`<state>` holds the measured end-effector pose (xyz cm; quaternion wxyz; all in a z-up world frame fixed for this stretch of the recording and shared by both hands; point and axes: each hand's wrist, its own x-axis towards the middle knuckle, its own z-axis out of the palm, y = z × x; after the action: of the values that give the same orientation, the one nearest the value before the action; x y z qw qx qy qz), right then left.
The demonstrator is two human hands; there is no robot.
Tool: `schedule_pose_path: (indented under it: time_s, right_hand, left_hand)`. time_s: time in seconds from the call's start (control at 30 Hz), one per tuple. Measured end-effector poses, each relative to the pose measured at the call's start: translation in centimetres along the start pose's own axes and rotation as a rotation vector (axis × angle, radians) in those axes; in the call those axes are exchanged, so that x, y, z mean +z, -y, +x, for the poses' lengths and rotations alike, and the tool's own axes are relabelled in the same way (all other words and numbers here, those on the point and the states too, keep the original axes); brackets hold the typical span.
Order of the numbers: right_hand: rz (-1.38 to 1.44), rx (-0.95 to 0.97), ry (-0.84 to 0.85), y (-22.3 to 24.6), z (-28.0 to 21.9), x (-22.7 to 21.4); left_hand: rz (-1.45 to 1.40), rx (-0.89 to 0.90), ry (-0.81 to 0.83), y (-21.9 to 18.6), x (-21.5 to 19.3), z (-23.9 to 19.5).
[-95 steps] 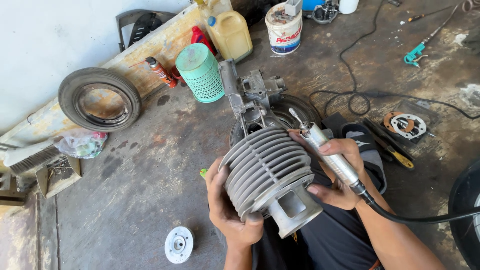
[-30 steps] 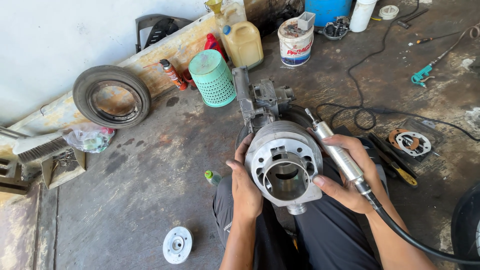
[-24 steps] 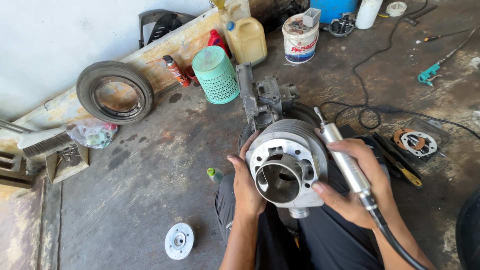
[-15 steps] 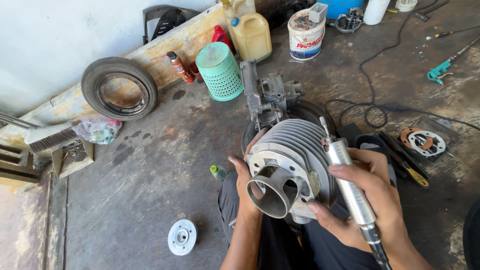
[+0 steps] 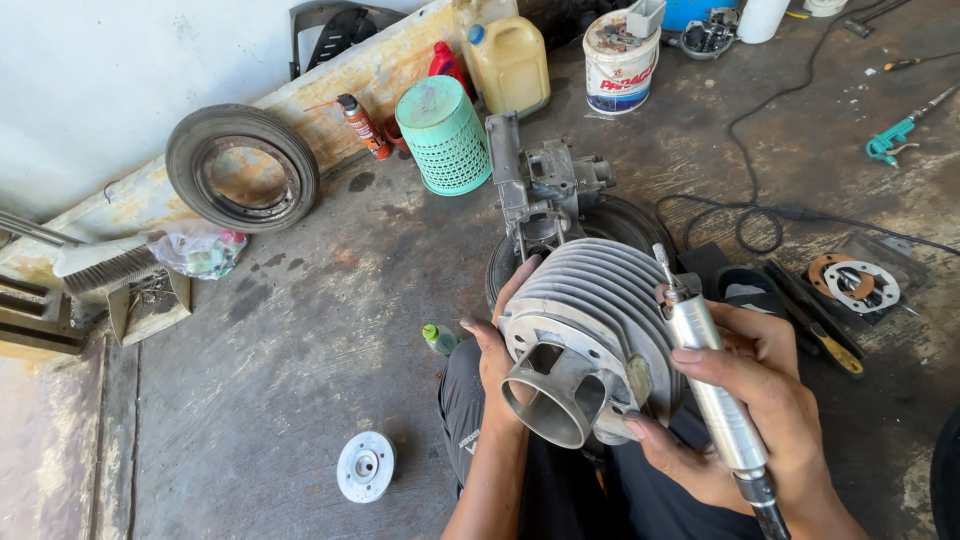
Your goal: The person uses a pneumatic rotary tool to grind and smooth the surfaces of a metal engine cylinder head. They hold the part with one hand while operating the tool with the other, rotating the cylinder to access different areas for grinding.
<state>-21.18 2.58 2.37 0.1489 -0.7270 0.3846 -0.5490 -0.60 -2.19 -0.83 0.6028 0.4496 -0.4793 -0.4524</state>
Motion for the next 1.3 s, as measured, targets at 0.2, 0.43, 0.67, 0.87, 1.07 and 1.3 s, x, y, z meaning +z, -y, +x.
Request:
schedule_pose_path:
  time_s: [0.2,0.43,0.67,0.87,1.07,1.3]
  right_hand:
    - [-0.006,-0.022,0.001,0.3,0.2,-0.1]
    - [-0.012,-0.006,0.004,-0.9,0.3,-0.2]
    - [0.423,0.071,0.102,-5.6,2.6,0.2]
    - [0.741,0.205,0.206,-8.3,3.9,1.2]
    - [0.879,0.249,0.297,-9.9,4.9,2.4]
    - [0.849,0.201,0.388,-10.6,6.0,3.3]
  left_hand:
    - [0.062,-0.014,-0.015,0.0,0.1,0.0]
    - [0.055,-0.038,-0.024,-0.3,0.2,-0.1]
    - [-0.380,0.034,0.179,0.4,0.1,-0.7]
    - [-0.262,0.038,0.275,-0.6,-0.9,-1.9]
    - [-0.016,0.069,0.223,-0.5,-2.3,-2.3]
    - [-0.009,0.084,0.288,0.8,-4.3,-2.4]
